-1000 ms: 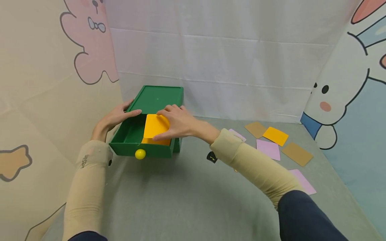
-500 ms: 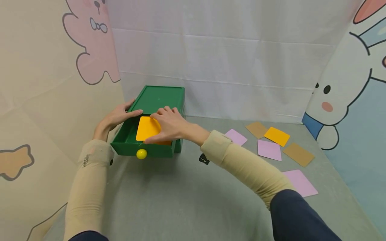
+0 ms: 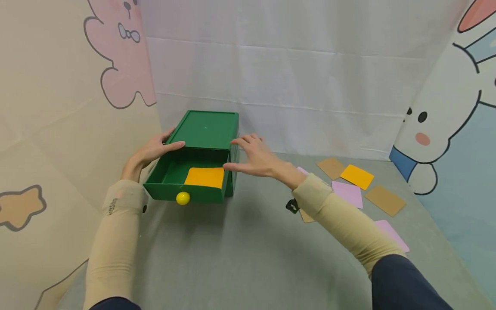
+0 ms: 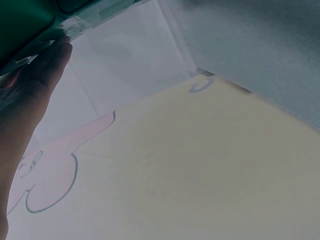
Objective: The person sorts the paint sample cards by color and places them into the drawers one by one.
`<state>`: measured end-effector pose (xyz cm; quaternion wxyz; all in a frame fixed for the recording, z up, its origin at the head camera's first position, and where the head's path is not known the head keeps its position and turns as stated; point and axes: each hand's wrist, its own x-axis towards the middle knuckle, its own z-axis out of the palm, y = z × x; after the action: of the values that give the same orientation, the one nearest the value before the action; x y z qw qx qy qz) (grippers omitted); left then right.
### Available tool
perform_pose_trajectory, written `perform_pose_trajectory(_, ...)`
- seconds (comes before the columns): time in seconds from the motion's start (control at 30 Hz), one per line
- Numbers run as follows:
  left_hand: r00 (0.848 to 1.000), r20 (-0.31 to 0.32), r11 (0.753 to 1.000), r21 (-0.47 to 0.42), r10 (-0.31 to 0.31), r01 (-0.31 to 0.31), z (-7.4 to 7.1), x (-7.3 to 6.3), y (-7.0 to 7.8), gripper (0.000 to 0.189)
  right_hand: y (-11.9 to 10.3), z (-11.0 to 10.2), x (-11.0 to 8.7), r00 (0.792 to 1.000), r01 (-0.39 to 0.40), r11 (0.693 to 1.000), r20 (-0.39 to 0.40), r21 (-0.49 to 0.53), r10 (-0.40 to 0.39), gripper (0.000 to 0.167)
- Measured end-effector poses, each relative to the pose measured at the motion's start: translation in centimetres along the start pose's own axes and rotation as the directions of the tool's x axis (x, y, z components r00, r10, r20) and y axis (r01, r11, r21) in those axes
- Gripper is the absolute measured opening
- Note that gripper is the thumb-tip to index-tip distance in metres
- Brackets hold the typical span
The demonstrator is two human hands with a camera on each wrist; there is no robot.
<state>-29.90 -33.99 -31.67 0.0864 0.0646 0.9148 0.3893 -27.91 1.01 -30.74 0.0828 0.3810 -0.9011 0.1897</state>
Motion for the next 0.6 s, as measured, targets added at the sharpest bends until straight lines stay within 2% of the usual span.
perform_pose_trajectory(0.17,1.0,-0.008,1.0,0.016,0.001,-0.001,-0.1,-0.2,0.2,0.091,8.8,-0.2,-4.3,0.984,-0.12,0.99,-0.121,0.068,0.128,0.071)
perform_pose_trajectory(0.23,1.0,-0.012,1.0,0.025,-0.003,0.003,0.0,-0.3,0.3,0.091,12.4,-0.3,-6.5,0.967,-0.221,0.972,-0.115,0.076,0.228,0.074)
perform_pose_trajectory(0.3,1.0,-0.014,1.0,0.029,-0.004,0.005,0.0,-0.3,0.3,0.091,15.8,-0.4,-8.7,0.938,-0.323,0.941,-0.101,0.095,0.332,0.078)
perform_pose_trajectory(0.4,1.0,-0.012,1.0,0.027,-0.004,0.004,0.1,-0.4,0.1,0.091,20.1,-0.9,-12.3,0.883,-0.456,0.887,-0.082,0.079,0.461,0.083)
perform_pose_trajectory(0.5,1.0,-0.007,1.0,0.017,-0.001,0.002,0.2,-0.3,0.1,0.091,23.6,-1.2,-15.9,0.845,-0.516,0.855,-0.132,0.058,0.518,0.085)
perform_pose_trajectory(0.6,1.0,-0.008,1.0,0.008,0.001,-0.001,0.1,-0.2,0.0,0.089,26.1,-1.3,-19.0,0.804,-0.579,0.815,-0.145,0.031,0.577,0.085)
